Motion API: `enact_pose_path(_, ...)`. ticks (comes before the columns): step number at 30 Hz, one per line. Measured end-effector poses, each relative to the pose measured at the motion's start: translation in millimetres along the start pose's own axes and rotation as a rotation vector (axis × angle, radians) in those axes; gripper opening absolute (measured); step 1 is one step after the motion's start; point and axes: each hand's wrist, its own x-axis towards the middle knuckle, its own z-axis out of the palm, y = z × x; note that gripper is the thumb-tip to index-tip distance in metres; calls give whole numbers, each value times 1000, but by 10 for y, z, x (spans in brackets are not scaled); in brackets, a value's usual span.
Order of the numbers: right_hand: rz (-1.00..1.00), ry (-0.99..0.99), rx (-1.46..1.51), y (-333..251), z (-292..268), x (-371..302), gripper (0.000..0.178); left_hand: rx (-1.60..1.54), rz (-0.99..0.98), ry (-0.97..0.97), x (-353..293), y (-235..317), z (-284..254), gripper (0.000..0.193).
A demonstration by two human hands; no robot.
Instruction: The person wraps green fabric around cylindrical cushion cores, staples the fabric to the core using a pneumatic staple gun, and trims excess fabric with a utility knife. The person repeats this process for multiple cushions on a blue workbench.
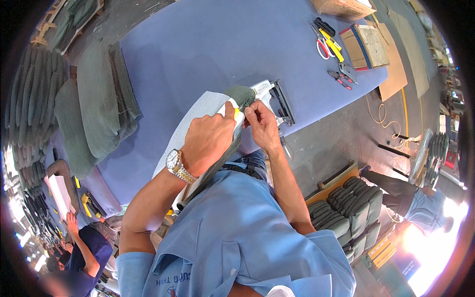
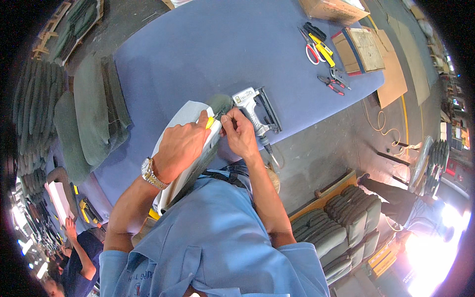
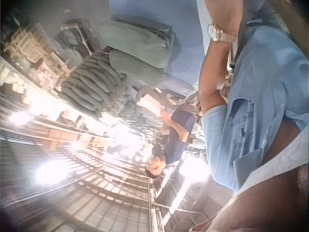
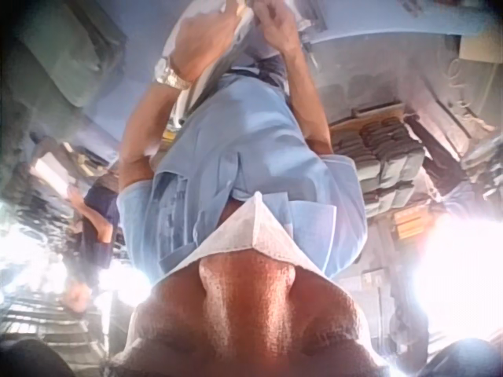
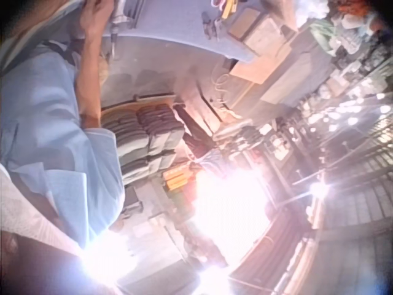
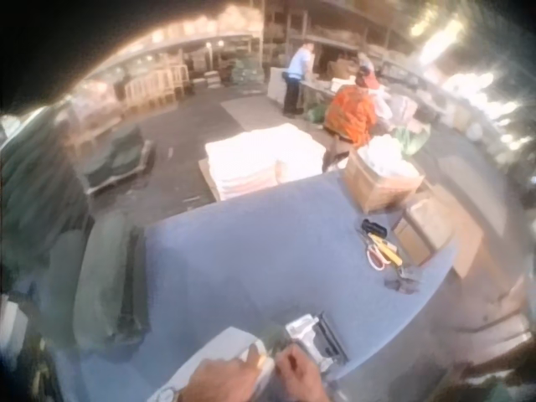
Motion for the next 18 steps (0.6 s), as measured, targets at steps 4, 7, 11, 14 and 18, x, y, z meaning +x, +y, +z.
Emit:
enact_pose_path(4,32,-13,58,-18,-4,-12,19,-50,-21,37,-126,-37,71,44)
enact_pose_path(7,20,-34,15,-52,-25,-36,19,-65,-33,49,-185,-16,118,45)
enact_pose_path(11,37,-44,60,-69,-51,-84,19,-111,-56,43,-215,2,136,46)
enact_pose_path(14,15,-49,46,3,-79,-78,21,-165,-85,64,-315,-9,205,45)
enact_pose_path(18,49,51,164,-55,-114,-104,19,-239,-118,162,-482,-44,287,47)
